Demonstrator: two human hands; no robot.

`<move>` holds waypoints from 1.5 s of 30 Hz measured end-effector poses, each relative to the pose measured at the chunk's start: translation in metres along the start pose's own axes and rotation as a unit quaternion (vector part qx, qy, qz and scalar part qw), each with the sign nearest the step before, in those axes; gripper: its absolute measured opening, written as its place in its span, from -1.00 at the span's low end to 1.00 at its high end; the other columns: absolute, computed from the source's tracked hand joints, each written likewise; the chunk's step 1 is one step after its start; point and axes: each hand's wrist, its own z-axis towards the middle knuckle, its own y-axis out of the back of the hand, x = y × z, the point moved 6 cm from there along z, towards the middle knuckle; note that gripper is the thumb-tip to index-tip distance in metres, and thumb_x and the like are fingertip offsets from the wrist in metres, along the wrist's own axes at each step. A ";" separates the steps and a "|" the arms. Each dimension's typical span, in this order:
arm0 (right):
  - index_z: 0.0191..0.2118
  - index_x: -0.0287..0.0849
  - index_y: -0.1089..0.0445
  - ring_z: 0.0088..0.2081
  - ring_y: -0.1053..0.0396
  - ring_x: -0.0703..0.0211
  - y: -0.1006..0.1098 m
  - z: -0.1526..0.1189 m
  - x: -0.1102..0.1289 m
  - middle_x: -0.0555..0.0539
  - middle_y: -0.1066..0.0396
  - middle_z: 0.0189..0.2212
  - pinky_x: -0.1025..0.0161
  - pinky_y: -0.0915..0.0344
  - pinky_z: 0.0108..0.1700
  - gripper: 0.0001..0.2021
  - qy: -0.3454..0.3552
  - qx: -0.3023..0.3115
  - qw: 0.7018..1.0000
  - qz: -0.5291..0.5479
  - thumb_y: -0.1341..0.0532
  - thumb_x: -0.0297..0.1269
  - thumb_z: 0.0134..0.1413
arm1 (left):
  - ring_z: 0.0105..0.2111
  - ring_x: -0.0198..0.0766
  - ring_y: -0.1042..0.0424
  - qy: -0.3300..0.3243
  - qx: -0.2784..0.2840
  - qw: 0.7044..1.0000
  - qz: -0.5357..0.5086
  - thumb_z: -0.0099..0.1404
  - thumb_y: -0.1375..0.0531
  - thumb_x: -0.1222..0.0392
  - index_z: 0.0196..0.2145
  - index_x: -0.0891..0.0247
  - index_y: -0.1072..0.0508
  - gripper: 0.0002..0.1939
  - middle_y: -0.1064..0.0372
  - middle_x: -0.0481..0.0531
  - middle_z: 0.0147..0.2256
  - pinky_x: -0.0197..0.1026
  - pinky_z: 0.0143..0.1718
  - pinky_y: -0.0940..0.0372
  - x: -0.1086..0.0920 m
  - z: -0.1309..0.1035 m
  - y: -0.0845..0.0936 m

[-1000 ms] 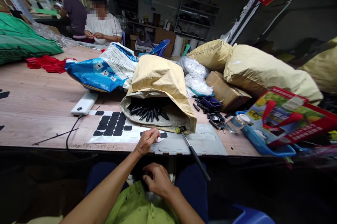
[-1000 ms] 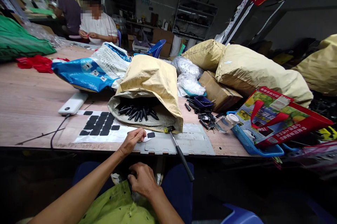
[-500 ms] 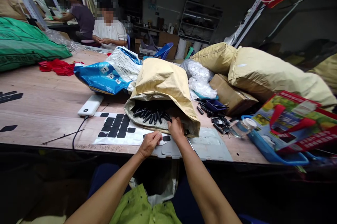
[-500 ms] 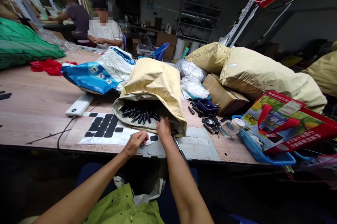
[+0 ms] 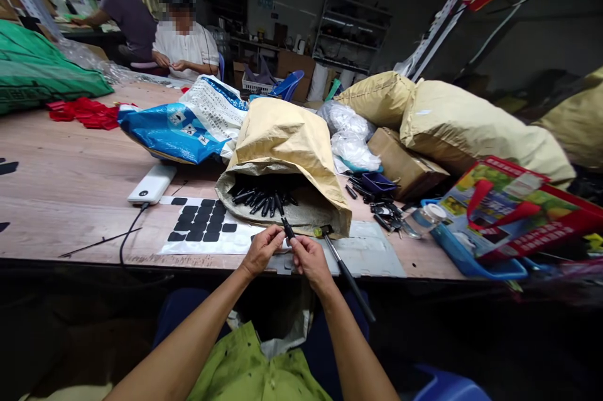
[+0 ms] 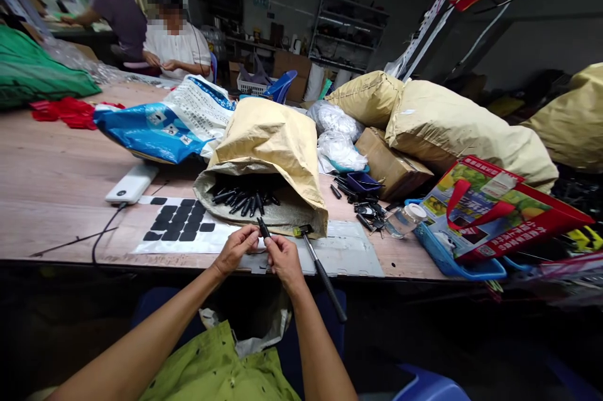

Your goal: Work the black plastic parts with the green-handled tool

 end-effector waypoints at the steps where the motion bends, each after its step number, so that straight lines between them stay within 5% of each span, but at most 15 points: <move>1: -0.27 -0.18 -0.42 -0.73 0.01 0.42 -0.001 -0.001 0.001 0.18 -0.19 -0.69 0.43 0.04 -0.73 -0.53 0.003 -0.004 1.000 0.003 -0.31 0.19 -0.01 | -0.50 -0.36 -0.17 0.003 0.002 1.000 -0.006 0.38 -0.10 -0.16 -0.28 0.27 -0.39 -0.61 -0.19 -0.13 -0.51 -0.30 -0.43 -0.12 0.001 0.000 0.000; 5: -0.31 -0.16 -0.42 -0.73 -0.01 0.40 -0.003 -0.003 0.008 0.18 -0.19 -0.72 0.39 0.04 -0.70 -0.57 0.017 0.009 0.999 -0.036 -0.31 0.17 0.02 | -0.43 -0.35 -0.23 -0.001 -0.022 1.000 -0.017 0.36 -0.15 -0.10 -0.11 0.27 -0.36 -0.63 -0.26 -0.09 -0.41 -0.30 -0.39 -0.16 0.003 0.000 0.003; 9: -0.39 -0.17 -0.47 -0.60 -0.13 0.33 0.005 -0.007 0.016 0.11 -0.26 -0.65 0.36 -0.04 -0.56 -0.66 0.078 -0.020 0.988 -0.129 -0.32 0.06 0.04 | -0.28 -0.30 -0.31 -0.063 -0.075 0.994 0.058 0.25 -0.26 0.08 0.21 0.16 -0.23 -0.40 -0.34 0.02 -0.13 -0.23 -0.19 -0.25 -0.004 0.000 0.011; 11: -0.41 -0.16 -0.50 -0.53 -0.18 0.29 0.013 -0.008 0.018 0.08 -0.31 -0.60 0.35 -0.08 -0.49 -0.71 0.106 -0.045 0.978 -0.176 -0.32 0.00 0.04 | -0.16 -0.21 -0.32 -0.087 -0.060 0.987 0.121 0.24 -0.26 0.15 0.14 0.13 -0.37 -0.50 -0.35 0.06 -0.06 -0.16 -0.08 -0.25 -0.009 0.000 0.008; 15: -0.32 -0.13 -0.56 -0.41 -0.30 0.19 0.028 -0.014 0.024 -0.02 -0.44 -0.45 0.29 -0.22 -0.35 -0.76 0.136 -0.068 0.951 -0.268 -0.27 -0.07 0.11 | -0.12 -0.08 -0.31 -0.087 -0.040 0.966 0.241 0.24 -0.29 0.18 -0.16 0.14 -0.59 -0.80 -0.44 0.06 -0.24 -0.06 -0.03 -0.23 -0.010 0.003 0.000; 18: -0.16 -0.14 -0.55 -0.34 -0.34 0.15 0.054 -0.027 0.037 -0.13 -0.47 -0.24 0.22 -0.27 -0.22 -0.72 0.150 -0.167 0.895 -0.385 -0.24 -0.07 0.18 | -0.12 -0.04 -0.30 -0.085 -0.035 0.950 0.297 0.20 -0.33 0.17 -0.21 0.13 -0.60 -0.83 -0.48 0.05 -0.26 -0.02 -0.01 -0.20 -0.007 0.004 -0.004; 20: -0.08 -0.13 -0.52 -0.17 -0.36 0.04 0.073 -0.039 0.047 -0.17 -0.44 -0.15 0.17 -0.25 -0.10 -0.73 0.139 -0.247 0.824 -0.490 -0.23 -0.11 0.20 | -0.10 -0.03 -0.30 -0.083 -0.030 0.944 0.317 0.18 -0.35 0.17 -0.20 0.12 -0.60 -0.81 -0.49 0.05 -0.22 -0.01 -0.01 -0.18 -0.005 0.004 -0.006; 23: -0.12 -0.13 -0.50 -0.10 -0.34 -0.05 0.096 -0.045 0.044 -0.19 -0.41 -0.18 0.16 -0.22 -0.13 -0.78 0.054 -0.257 0.771 -0.580 -0.26 -0.17 0.16 | -0.11 -0.03 -0.30 -0.076 -0.020 0.938 0.338 0.14 -0.38 0.16 -0.25 0.12 -0.59 -0.82 -0.48 0.04 -0.21 -0.01 -0.03 -0.16 -0.004 0.004 -0.008; 26: -0.22 -0.12 -0.44 -0.15 -0.36 0.02 0.104 -0.047 0.032 -0.15 -0.40 -0.23 0.19 -0.21 -0.18 -0.88 0.030 -0.227 0.778 -0.585 -0.20 -0.24 0.20 | -0.14 -0.03 -0.30 -0.068 -0.009 0.931 0.359 0.11 -0.40 0.16 -0.31 0.14 -0.57 -0.84 -0.47 0.03 -0.26 -0.01 -0.06 -0.14 -0.005 0.004 -0.010; 29: -0.24 -0.14 -0.38 -0.17 -0.37 0.03 0.100 -0.055 0.027 -0.15 -0.41 -0.23 0.19 -0.23 -0.14 -0.88 0.082 -0.243 0.792 -0.554 -0.15 -0.25 0.19 | -0.14 -0.02 -0.29 -0.062 0.001 0.925 0.376 0.10 -0.41 0.15 -0.26 0.13 -0.59 -0.78 -0.46 0.03 -0.31 0.00 -0.06 -0.12 -0.006 0.003 -0.012; 35: 0.00 -0.09 -0.40 -0.23 -0.46 0.08 0.075 -0.078 0.032 -0.07 -0.52 -0.25 0.24 -0.27 -0.22 -0.73 0.123 -0.231 0.840 -0.475 -0.10 -0.22 0.25 | -0.11 -0.04 -0.28 -0.047 0.014 0.914 0.403 0.14 -0.39 0.09 -0.21 0.09 -0.62 -0.77 -0.46 0.00 -0.31 0.00 -0.03 -0.11 -0.007 0.003 -0.014; 39: 0.15 0.02 -0.42 -0.07 -0.46 0.11 0.057 -0.085 0.051 -0.06 -0.51 -0.08 0.26 -0.30 -0.07 -0.60 0.192 -0.239 0.828 -0.469 -0.05 -0.35 0.27 | -0.11 -0.06 -0.28 -0.034 0.022 0.914 0.404 0.13 -0.39 0.10 -0.21 0.06 -0.61 -0.77 -0.46 -0.02 -0.29 -0.01 -0.01 -0.11 -0.007 0.004 -0.014; 45: 0.16 0.04 -0.45 -0.19 -0.45 0.12 0.040 -0.085 0.051 -0.05 -0.50 -0.25 0.28 -0.26 -0.17 -0.58 0.216 -0.253 0.789 -0.517 -0.06 -0.40 0.29 | -0.10 -0.04 -0.28 -0.024 0.026 0.918 0.394 0.13 -0.40 0.09 -0.21 0.06 -0.62 -0.77 -0.47 -0.01 -0.28 0.01 0.00 -0.11 -0.007 0.005 -0.013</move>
